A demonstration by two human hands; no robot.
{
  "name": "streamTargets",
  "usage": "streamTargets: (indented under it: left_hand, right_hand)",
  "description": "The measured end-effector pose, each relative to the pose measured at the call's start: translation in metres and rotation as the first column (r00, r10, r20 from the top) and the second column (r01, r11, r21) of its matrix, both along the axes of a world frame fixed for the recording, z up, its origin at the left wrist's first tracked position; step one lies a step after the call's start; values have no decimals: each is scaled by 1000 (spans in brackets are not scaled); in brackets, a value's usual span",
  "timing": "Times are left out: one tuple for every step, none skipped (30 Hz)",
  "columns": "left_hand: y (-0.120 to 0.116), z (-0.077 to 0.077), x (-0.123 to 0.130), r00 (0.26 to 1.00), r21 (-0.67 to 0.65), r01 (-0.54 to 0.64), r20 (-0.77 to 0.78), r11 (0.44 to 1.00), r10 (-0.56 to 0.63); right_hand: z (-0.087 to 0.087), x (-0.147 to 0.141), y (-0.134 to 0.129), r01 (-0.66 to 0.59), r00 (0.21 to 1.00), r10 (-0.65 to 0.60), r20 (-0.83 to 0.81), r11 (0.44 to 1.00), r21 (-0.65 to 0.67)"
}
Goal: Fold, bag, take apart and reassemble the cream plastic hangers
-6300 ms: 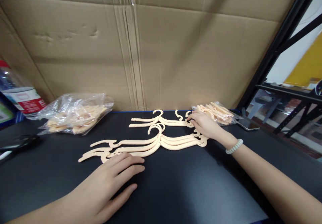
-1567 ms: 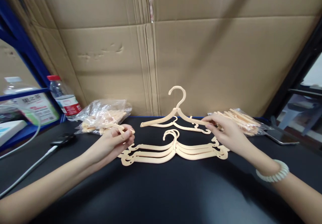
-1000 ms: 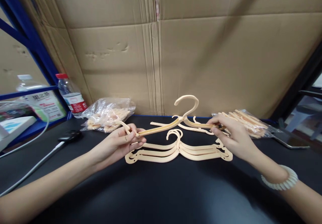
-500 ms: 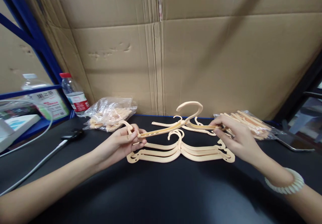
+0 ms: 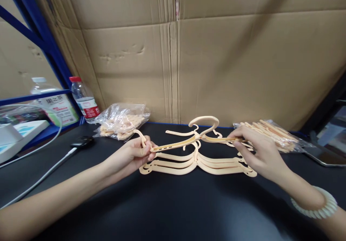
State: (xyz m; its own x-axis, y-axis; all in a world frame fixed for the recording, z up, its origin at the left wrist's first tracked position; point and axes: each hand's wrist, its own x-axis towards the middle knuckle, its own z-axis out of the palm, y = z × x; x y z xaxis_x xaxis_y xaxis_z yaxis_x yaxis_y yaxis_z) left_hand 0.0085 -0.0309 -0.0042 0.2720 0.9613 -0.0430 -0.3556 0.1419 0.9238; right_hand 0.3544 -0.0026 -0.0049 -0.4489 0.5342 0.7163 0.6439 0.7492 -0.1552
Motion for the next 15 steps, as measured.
streamTargets:
  left_hand:
    - [-1, 0, 0, 1000, -1, -1, -5, 1000, 1]
    - [-1, -1, 0, 1000, -4, -1, -11, 1000, 1]
    - [-1, -1, 0, 1000, -8, -3, -16, 1000, 3]
    - [-1, -2, 0, 1000, -12, -5, -22, 1000, 5]
    - [-1, -3, 0, 1000, -17, -6, -27, 1000, 6]
    - [-1, -5, 0, 1000, -19, -8, -28, 1000, 7]
    - [-1, -6, 0, 1000, -18, -8, -28, 1000, 7]
    - [0, -7, -1, 1000, -16, -9, -27, 1000, 8]
    - [0, -8, -1, 1000, -15, -14, -28, 1000, 13]
    - [-1, -9, -1, 999, -16, -21, -32, 1000, 20]
    - [-1, -10, 0, 999, -16, -31, -39, 999, 30]
    - [-1, -10, 0, 998, -18, -40, -47, 999, 40]
    - [-2, -10, 0, 997, -21, -54, -55, 998, 52]
    - [-2, -9, 1, 996, -24, -69, -59, 997, 68]
    - [-2, -8, 2, 994, -29, -88, -61, 996, 86]
  right_hand:
    - [0, 0, 0, 1, 1000, -1, 0, 1000, 6]
    - [-1, 0, 0, 4, 1000, -4, 1, 1000, 8]
    - [-1, -1, 0, 6, 1000, -6, 1, 1000, 10]
    - [-2, -1, 0, 9, 1000, -9, -1, 1000, 12]
    - [-3, -1, 0, 12, 1000, -12, -4, 1000, 17]
    - [-3, -1, 0, 13, 1000, -13, -4, 1000, 23]
    - [-3, -2, 0, 12, 1000, -12, -3, 999, 31]
    - [-3, -2, 0, 7, 1000, -7, 1, 999, 43]
    - [-3, -3, 0, 0, 1000, -1, 5, 998, 57]
    - [-3, -4, 0, -6, 1000, 5, 10, 998, 69]
    - [-3, -4, 0, -10, 1000, 9, 16, 997, 80]
    - [-3, -5, 0, -10, 1000, 8, 20, 996, 87]
    - [-3, -6, 0, -6, 1000, 4, 24, 996, 92]
    - [-4, -7, 0, 1, 1000, -3, 31, 996, 92]
    - [-4, -8, -1, 11, 999, -14, 36, 996, 90]
